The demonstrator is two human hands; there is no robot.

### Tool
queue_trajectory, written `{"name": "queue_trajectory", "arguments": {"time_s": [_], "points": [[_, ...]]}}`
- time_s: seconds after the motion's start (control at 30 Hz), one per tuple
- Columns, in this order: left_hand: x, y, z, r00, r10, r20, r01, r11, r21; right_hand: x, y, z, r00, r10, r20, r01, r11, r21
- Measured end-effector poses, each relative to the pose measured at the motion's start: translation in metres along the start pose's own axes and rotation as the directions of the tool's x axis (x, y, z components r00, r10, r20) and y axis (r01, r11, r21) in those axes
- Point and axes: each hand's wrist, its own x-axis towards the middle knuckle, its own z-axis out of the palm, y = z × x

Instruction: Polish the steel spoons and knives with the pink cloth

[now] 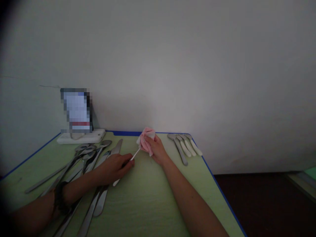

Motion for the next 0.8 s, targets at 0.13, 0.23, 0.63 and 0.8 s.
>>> {"name": "queue_trajectory", "arguments": {"time_s": [0.13,0.23,0.63,0.8], "points": [[-0.0001,-0.0008,0.0009,1.000,0.014,-0.009,-0.014,1.000,0.008,-0.0003,-0.0011,0.0006,1.000,0.018,-0.018,-0.018,1.000,-0.002],[-0.0001,-0.0013,0.0013,1.000,0.011,0.000,-0.011,1.000,0.008,-0.0006,-0.0015,0.0008,1.000,0.021,-0.020,-0.022,1.000,-0.007],[0.0008,-0.0027,0.0025,1.000,0.003,0.007,-0.003,0.999,0.036,-0.0011,-0.0017,0.0009,1.000,0.019,-0.009,-0.019,1.000,-0.017],[0.0003,-0.0020,0.0010,1.000,-0.001,0.010,0.000,0.999,0.037,-0.0010,-0.0025,0.0016,0.999,0.033,-0.014,-0.033,0.999,-0.019]]}}
